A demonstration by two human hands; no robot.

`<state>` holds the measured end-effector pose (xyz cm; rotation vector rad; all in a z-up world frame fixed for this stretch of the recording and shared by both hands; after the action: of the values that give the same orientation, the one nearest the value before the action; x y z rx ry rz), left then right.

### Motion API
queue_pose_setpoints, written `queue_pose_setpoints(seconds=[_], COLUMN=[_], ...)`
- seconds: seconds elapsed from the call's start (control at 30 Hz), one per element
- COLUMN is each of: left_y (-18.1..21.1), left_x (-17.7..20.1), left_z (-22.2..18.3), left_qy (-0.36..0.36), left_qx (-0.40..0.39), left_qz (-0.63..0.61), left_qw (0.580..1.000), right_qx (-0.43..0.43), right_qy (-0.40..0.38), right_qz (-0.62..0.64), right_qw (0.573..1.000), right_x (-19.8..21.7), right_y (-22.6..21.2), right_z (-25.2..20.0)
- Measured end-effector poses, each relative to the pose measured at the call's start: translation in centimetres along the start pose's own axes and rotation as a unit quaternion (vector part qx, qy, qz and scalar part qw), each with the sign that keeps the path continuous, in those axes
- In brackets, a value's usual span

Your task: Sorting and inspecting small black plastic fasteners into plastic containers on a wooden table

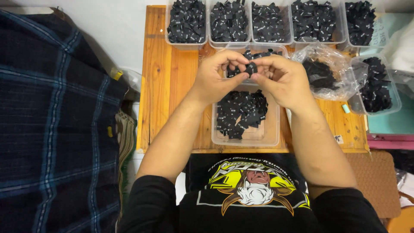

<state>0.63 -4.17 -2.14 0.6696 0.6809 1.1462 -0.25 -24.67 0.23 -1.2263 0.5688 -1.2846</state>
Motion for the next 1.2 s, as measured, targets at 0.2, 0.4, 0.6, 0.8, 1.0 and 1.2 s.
queue_pose_setpoints(seconds=[0.2,0.4,0.6,0.8,1.0,1.2], left_y=[0.9,0.8,1.0,0.7,1.1,2.4], left_x=[0.1,0.1,0.1,0.1,0.4,0.2], left_z=[0.5,0.7,0.5,0.6,0.9,1.1], left_qy=[-0.012,-0.004,0.001,0.020,0.020,0.016], left_qx=[-0.028,-0.040,-0.027,-0.033,-0.058,-0.093], left_qz=[0.035,0.026,0.004,-0.016,-0.029,-0.038], left_qw=[0.999,0.999,1.000,0.999,0.998,0.995], right_qx=[-0.004,-0.011,0.096,0.202,0.199,0.123], right_qy=[0.008,0.024,0.049,0.070,0.071,0.071], right_qz=[-0.023,0.007,-0.108,-0.211,-0.187,-0.093], right_qw=[1.000,1.000,0.988,0.954,0.959,0.985], right_x=[0.0,-0.5,-0.9,-1.2,-1.4,-1.0], right_y=[0.2,0.6,-0.2,-1.1,-1.8,-0.7], right_z=[0.1,0.2,0.4,0.7,0.8,0.5])
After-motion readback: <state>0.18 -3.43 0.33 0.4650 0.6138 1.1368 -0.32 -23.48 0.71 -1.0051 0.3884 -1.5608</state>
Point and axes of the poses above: each hand's wrist, its own z-axis towards the middle knuckle, its own x-axis out of the back of the hand, y = z × x, the point moved 1 cm from there along z, towards the middle knuckle, and after that the axes turned 9 degrees about -z, right-handed, at the moved point
